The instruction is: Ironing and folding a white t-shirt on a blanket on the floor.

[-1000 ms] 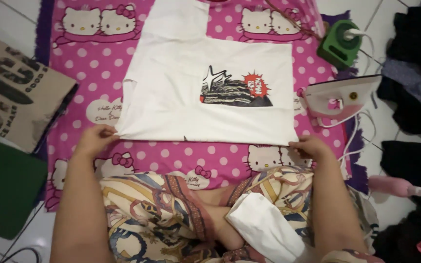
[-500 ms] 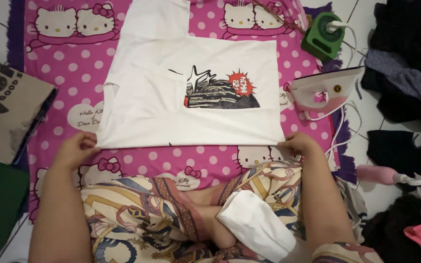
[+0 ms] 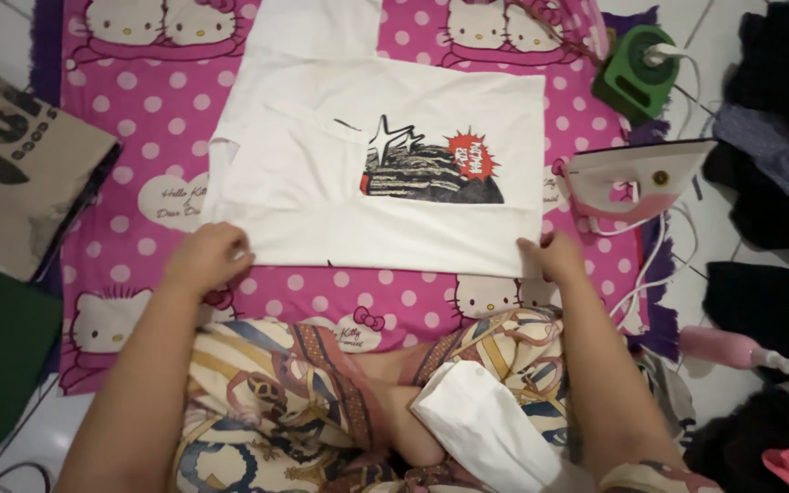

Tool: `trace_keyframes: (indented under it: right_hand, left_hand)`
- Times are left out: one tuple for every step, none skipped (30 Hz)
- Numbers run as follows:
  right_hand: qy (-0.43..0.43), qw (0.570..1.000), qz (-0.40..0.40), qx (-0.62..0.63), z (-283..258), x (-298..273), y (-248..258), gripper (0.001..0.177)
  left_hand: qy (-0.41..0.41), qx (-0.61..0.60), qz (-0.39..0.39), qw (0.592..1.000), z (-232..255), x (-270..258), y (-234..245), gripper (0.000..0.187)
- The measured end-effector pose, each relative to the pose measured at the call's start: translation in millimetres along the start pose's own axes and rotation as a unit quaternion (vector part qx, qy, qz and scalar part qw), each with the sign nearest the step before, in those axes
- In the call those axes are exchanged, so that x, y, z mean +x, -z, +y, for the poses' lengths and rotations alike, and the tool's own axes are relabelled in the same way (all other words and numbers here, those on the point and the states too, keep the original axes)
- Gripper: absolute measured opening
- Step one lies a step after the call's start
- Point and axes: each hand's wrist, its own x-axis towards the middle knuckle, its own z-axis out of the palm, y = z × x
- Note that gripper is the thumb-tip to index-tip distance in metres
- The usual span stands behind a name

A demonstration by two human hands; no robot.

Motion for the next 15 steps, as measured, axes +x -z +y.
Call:
trace_keyframes:
  right_hand:
    - [0.007, 1.0, -0.002, -0.002, -16.2, -7.4, 2.8, 0.056]
    - [0.019, 0.997, 0.077, -0.009, -32.4, -15.5, 5.8, 0.055]
    - [0.032, 0.987, 0.156, -0.013, -49.2, -23.6, 7.8, 0.056]
    - [0.039, 0.987, 0.154, -0.012, -57.0, -22.1, 5.7, 0.056]
    - [0.149, 0.958, 0.236, -0.071, -62.9, -21.5, 4.3, 0.044]
    - [0.256, 0.906, 0.313, -0.128, -68.6, -20.7, 2.8, 0.036]
    - [0.26, 0.905, 0.312, -0.127, -64.5, -16.0, -2.5, 0.036]
    - [0.297, 0.9, 0.273, -0.164, -60.1, -11.2, -7.5, 0.029]
    - [0.331, 0.892, 0.235, -0.2, -55.6, -6.6, -11.7, 0.025]
    - [0.333, 0.891, 0.235, -0.199, -55.0, -6.1, -10.7, 0.025]
    - [0.263, 0.907, 0.268, -0.191, -51.7, -7.5, -9.9, 0.02]
    - [0.191, 0.917, 0.299, -0.181, -48.1, -8.5, -9.4, 0.014]
    - [0.19, 0.918, 0.297, -0.183, -13.2, 17.0, -13.8, 0.014]
    - [0.102, 0.959, 0.259, 0.042, 22.1, 42.4, -18.3, 0.023]
    - [0.008, 0.941, 0.21, 0.266, 56.9, 69.4, -21.0, 0.034]
  left_hand:
    - [0.007, 0.0, 0.004, 1.0, -2.0, 3.8, -8.5, 0.033]
    - [-0.042, 0.034, 0.001, 0.999, -4.2, 7.6, -16.4, 0.028]
    - [-0.091, 0.07, -0.003, 0.993, -7.4, 12.5, -22.9, 0.023]
    - [-0.085, 0.072, 0.001, 0.994, -12.7, 15.2, -32.3, 0.023]
    - [-0.124, 0.107, -0.023, 0.986, -17.1, 16.7, -43.9, 0.029]
    - [-0.163, 0.143, -0.046, 0.975, -21.4, 18.4, -55.7, 0.036]
    - [-0.159, 0.143, -0.045, 0.976, -11.1, 14.3, -54.3, 0.036]
    - [-0.149, 0.189, -0.028, 0.97, -0.3, 10.4, -52.9, 0.054]
    - [-0.141, 0.236, -0.01, 0.961, 10.8, 9.2, -50.6, 0.074]
    - [-0.139, 0.238, -0.008, 0.961, 14.5, 8.8, -43.8, 0.074]
    - [-0.092, 0.274, -0.084, 0.954, 19.2, 7.3, -38.7, 0.073]
    - [-0.046, 0.308, -0.16, 0.937, 23.9, 6.1, -34.0, 0.074]
    - [-0.046, 0.306, -0.163, 0.937, 23.3, 6.8, -28.2, 0.074]
    - [-0.06, 0.28, -0.155, 0.945, 22.5, 7.7, -22.5, 0.079]
    - [-0.074, 0.254, -0.144, 0.953, 22.2, 11.4, -16.8, 0.085]
